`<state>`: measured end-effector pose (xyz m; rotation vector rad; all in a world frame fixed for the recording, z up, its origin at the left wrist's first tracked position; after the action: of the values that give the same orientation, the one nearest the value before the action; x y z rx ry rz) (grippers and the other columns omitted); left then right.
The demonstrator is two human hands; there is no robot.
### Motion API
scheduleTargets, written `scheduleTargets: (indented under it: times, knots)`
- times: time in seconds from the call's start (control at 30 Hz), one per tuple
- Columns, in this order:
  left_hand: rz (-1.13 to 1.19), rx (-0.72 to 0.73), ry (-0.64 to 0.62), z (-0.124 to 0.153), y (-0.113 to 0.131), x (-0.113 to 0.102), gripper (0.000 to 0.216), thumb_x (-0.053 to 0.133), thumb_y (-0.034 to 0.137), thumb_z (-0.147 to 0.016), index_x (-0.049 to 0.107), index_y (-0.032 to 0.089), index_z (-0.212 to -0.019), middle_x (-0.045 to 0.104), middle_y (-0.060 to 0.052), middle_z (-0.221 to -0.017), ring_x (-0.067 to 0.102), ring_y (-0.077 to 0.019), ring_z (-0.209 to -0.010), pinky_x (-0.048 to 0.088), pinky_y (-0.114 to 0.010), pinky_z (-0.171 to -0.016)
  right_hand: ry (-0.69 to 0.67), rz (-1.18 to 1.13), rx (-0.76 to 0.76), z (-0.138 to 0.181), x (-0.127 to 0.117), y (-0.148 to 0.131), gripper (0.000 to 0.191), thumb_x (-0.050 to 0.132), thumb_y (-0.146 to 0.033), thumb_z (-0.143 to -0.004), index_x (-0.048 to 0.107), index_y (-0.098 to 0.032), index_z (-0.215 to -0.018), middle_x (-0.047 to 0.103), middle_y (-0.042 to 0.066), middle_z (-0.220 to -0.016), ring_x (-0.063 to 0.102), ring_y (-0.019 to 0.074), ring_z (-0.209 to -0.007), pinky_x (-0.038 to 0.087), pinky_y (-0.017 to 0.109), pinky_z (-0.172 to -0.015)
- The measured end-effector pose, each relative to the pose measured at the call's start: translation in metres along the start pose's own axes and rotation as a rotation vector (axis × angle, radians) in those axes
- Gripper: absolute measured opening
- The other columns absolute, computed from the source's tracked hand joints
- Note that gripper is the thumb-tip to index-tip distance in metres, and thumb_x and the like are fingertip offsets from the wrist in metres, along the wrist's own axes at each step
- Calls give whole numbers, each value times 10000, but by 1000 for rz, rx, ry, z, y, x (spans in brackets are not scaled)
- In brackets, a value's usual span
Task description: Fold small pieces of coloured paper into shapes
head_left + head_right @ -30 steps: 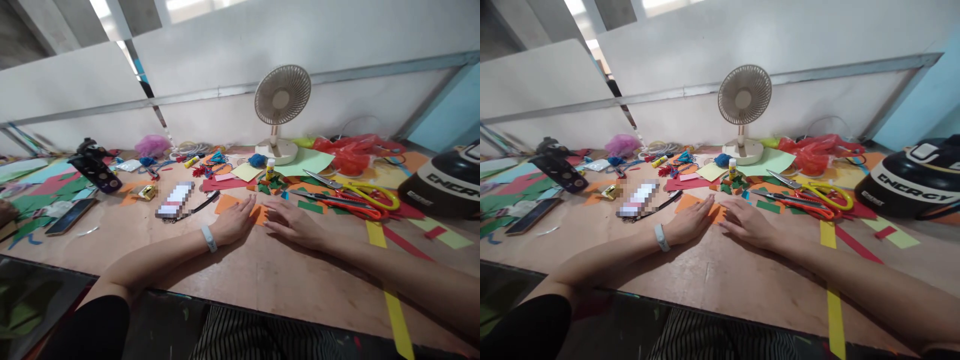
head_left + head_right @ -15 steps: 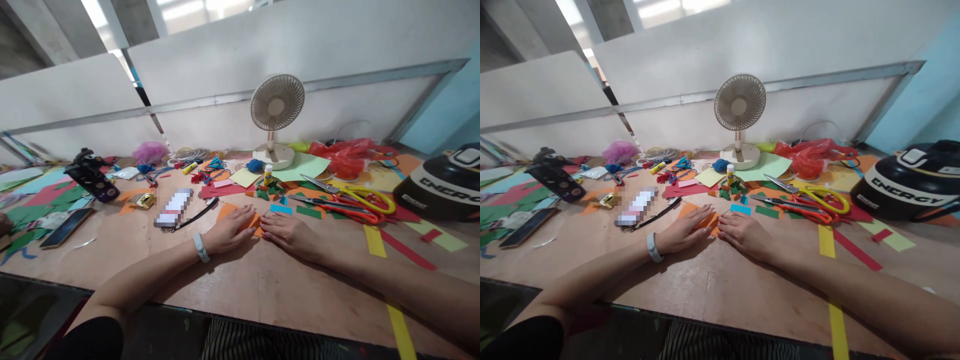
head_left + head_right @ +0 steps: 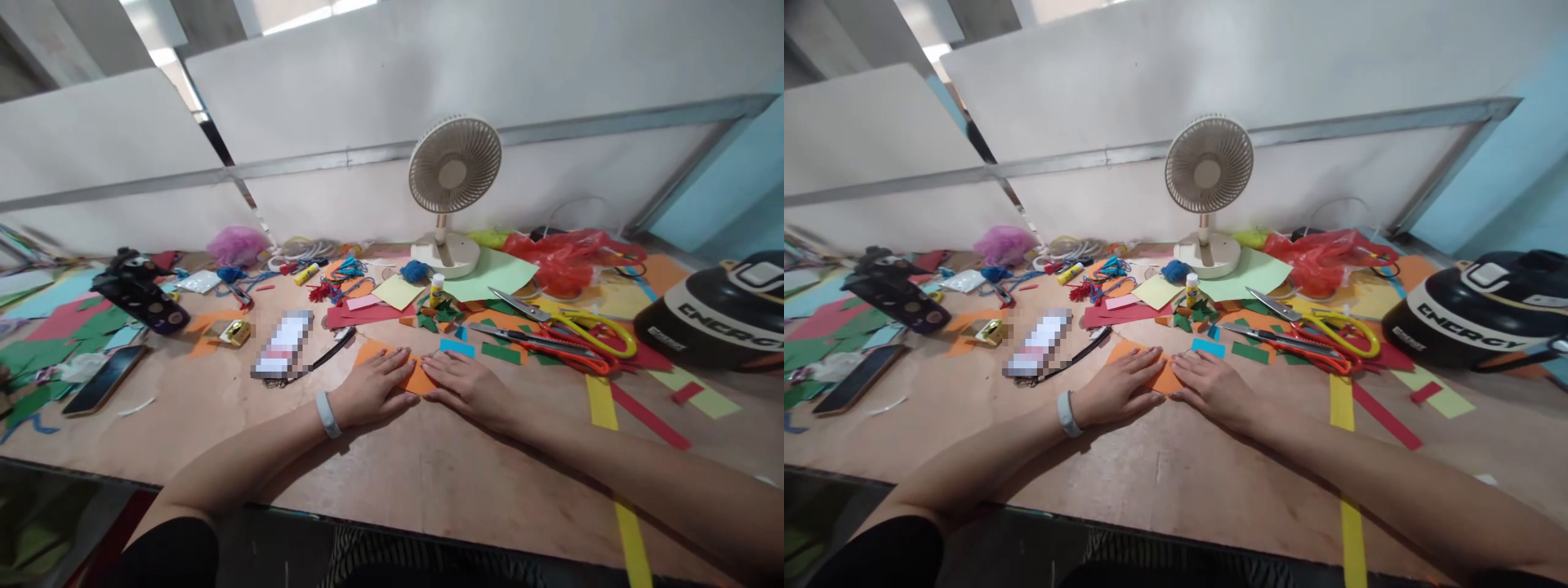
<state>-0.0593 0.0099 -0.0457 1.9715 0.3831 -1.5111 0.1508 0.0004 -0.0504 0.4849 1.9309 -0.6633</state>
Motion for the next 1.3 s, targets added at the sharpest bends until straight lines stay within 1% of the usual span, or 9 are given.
scheduleTargets:
  times: [0.13,0.27,0.43,0.57,0.7,0.8,0.97,1.1,1.3]
  knots:
    - [-22,9,0,1,1,0,583,428,520,-1004,482,134,-1437,411,-180,-1537,354,-278,-1465,303,-487,-1215,-26,52,9,-2,0,-4,628,577,-545,-931,588,-99,-1373,573,211,-1397,556,348,-1303,443,560,-1100]
    - [-48,17,6,2,4,-3,581,430,501,-1003,485,113,-1433,435,-186,-1523,386,-288,-1447,328,-479,-1203,10,52,-5,-2,-2,-9,567,565,-518,-946,648,-84,-1300,625,220,-1331,587,353,-1266,483,548,-1063]
    - [-77,8,-20,4,6,-4,580,396,509,-1015,460,140,-1458,434,-157,-1534,381,-266,-1453,306,-460,-1214,26,84,-48,-1,-3,-15,453,531,-435,-984,671,-118,-1275,654,178,-1306,627,331,-1220,519,520,-1034]
    - [-119,-48,-20,5,1,-3,625,414,568,-993,459,161,-1465,358,-176,-1573,335,-319,-1471,290,-537,-1200,73,99,-39,-1,-1,-14,390,523,-363,-998,687,-106,-1240,682,170,-1267,658,314,-1176,540,511,-1009]
    - [-155,-95,15,6,-3,-2,665,434,605,-972,495,136,-1440,386,-201,-1549,385,-360,-1437,350,-559,-1159,135,148,-28,-2,3,-5,298,521,-279,-1002,719,-149,-1183,706,133,-1237,685,276,-1134,555,482,-987]
    - [-184,-117,66,6,-3,-3,637,441,587,-975,529,125,-1405,437,-206,-1514,453,-357,-1392,394,-547,-1134,148,137,-34,-4,2,0,301,539,-278,-993,710,-137,-1197,704,140,-1240,684,272,-1138,567,460,-976]
    - [-233,-114,130,3,-4,-5,535,496,491,-976,567,105,-1340,539,-199,-1435,546,-323,-1316,460,-474,-1096,64,64,-41,-9,-1,2,522,625,-460,-931,629,-112,-1320,633,180,-1337,621,299,-1235,538,478,-1032]
    - [-247,-108,174,2,-5,-3,489,495,466,-983,567,117,-1318,566,-197,-1407,579,-309,-1280,486,-446,-1066,87,119,-71,-9,3,1,389,553,-377,-986,669,-124,-1258,677,145,-1283,643,290,-1205,559,476,-1007]
    - [-267,-85,191,2,-4,1,540,452,530,-990,574,109,-1305,566,-216,-1397,569,-325,-1287,480,-465,-1058,171,197,-141,-7,5,-4,320,485,-302,-1018,721,-122,-1140,736,127,-1177,705,279,-1095,610,459,-920]
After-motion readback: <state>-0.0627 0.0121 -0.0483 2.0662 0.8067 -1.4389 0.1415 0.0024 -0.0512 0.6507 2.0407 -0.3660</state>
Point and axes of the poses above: each hand's wrist, its own z-axis away from the middle knuckle, its own x-axis out of the palm, y = z × x, the point moved 3 cm from there along -z, towards the middle knuckle
